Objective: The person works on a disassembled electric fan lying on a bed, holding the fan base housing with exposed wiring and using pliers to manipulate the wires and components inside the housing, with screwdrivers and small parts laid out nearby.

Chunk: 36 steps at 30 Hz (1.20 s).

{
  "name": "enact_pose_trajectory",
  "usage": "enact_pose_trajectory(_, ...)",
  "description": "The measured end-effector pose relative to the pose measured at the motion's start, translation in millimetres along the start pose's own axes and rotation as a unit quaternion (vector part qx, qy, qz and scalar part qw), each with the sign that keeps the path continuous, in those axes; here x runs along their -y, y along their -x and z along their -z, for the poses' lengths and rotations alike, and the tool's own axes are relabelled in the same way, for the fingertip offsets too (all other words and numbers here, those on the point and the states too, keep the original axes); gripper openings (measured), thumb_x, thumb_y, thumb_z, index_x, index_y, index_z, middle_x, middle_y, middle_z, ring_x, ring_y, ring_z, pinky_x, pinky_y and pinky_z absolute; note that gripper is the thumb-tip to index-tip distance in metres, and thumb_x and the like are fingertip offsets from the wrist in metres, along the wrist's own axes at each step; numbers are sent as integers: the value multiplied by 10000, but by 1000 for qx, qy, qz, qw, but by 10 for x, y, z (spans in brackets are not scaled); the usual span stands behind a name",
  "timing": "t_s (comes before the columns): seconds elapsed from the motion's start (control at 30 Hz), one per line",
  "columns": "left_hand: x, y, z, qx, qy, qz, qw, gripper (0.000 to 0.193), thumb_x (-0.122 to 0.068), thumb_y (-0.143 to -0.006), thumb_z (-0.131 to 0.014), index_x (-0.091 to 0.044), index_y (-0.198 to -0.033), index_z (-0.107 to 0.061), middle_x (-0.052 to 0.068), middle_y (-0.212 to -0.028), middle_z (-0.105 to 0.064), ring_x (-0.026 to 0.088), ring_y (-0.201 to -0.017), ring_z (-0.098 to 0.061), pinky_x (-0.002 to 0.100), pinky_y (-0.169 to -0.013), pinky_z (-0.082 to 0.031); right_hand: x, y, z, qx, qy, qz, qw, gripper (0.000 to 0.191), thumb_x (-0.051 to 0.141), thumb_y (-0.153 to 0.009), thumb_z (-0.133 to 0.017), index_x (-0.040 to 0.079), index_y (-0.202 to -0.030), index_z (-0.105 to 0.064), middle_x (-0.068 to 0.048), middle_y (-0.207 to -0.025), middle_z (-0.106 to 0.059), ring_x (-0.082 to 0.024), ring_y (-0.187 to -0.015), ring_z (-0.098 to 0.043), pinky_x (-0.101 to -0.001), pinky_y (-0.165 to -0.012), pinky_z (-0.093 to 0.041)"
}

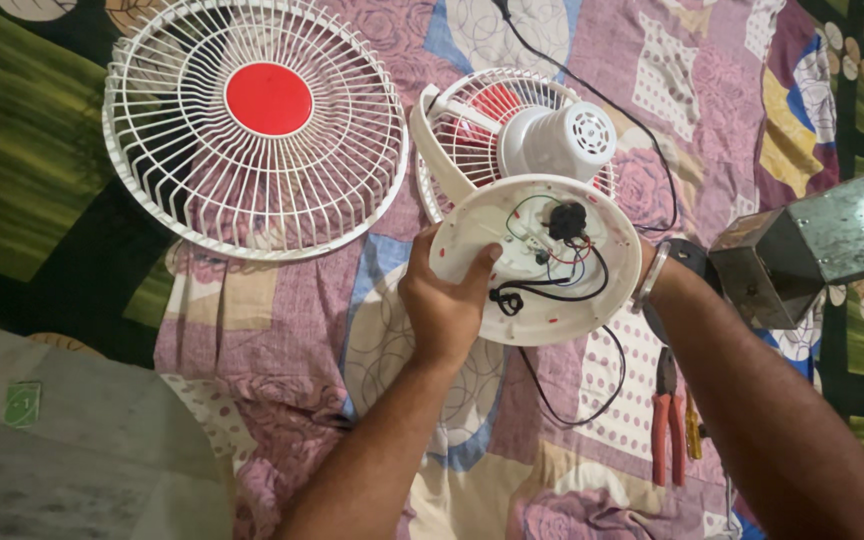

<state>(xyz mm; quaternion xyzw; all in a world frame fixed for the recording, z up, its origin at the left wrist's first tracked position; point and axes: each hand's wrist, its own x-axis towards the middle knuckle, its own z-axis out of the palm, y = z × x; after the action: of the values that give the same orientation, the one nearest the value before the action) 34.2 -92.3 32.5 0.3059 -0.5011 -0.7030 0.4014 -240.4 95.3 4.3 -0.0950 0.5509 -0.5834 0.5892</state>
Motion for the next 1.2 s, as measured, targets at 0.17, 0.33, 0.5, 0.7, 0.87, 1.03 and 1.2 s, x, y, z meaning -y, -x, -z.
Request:
enact_pose_trajectory(0.17, -6, 1, 14, 4, -4, -19, 1000, 427, -144, -843, -862, 24, -1170, -647, 137, -940, -792, 178, -830, -788, 305, -738, -629, 33, -83, -77, -28, -54, -33, 998, 431, 181, -1051, -587, 7, -1444, -565, -134, -1345, -654, -215, -1109, -675, -384, -955, -568)
enact_pose_trajectory(0.33, -36, 26, -18, 28, 6, -10, 1000, 430, -138, -843, -863, 25, -1179, -651, 132, -964, -789, 166, -852, -778, 302, -739, -631, 40, -48, -159, -33, -29, -18, 999, 401, 187, -1060, -587, 3, -1416, -568, -135, -1320, -654, -213, -1095, -670, -381, -945, -564)
enact_pose_trajectory(0.5, -68, 56, -74, 24, 22, 64, 997, 467, -135, -803, -859, 24, -1196, -664, 123, -966, -791, 155, -807, -762, 303, -711, -636, 88, 35, -231, -33, -12, -5, 999, 373, 193, -1068, -588, -1, -1387, -571, -136, -1295, -654, -210, -1081, -665, -379, -935, -560)
enact_pose_trajectory(0.7, -30, 2, -11, 13, -4, -17, 1000, 474, -132, -815, -879, 36, -1201, -663, 145, -985, -788, 176, -862, -768, 314, -767, -627, 91, -7, -276, -32, -2, 1, 999, 342, 199, -1079, -589, -5, -1353, -575, -138, -1266, -654, -207, -1064, -659, -377, -923, -554)
enact_pose_trajectory(0.87, 9, -34, -40, 4, -19, 5, 1000, 469, -150, -808, -886, 26, -1176, -655, 141, -986, -790, 171, -861, -777, 308, -763, -638, 68, -44, -224, -39, -5, 1, 999, 319, 205, -1088, -589, -9, -1324, -578, -140, -1241, -654, -205, -1050, -654, -375, -913, -550)
enact_pose_trajectory(1.03, 11, -43, -2, 5, 7, 4, 1000, 462, -128, -813, -873, 30, -1186, -649, 139, -982, -790, 171, -861, -780, 306, -753, -644, 19, -74, -143, -45, 6, 7, 999, 299, 211, -1097, -590, -13, -1295, -581, -141, -1216, -654, -202, -1036, -649, -373, -903, -546)
enact_pose_trajectory(1.2, 9, -29, 17, 12, 13, 5, 1000, 457, -125, -835, -866, 35, -1209, -656, 143, -995, -794, 172, -864, -780, 305, -753, -645, -24, -86, -55, -51, 33, 27, 998, 284, 216, -1106, -590, -17, -1267, -585, -143, -1192, -654, -200, -1022, -644, -370, -893, -541)
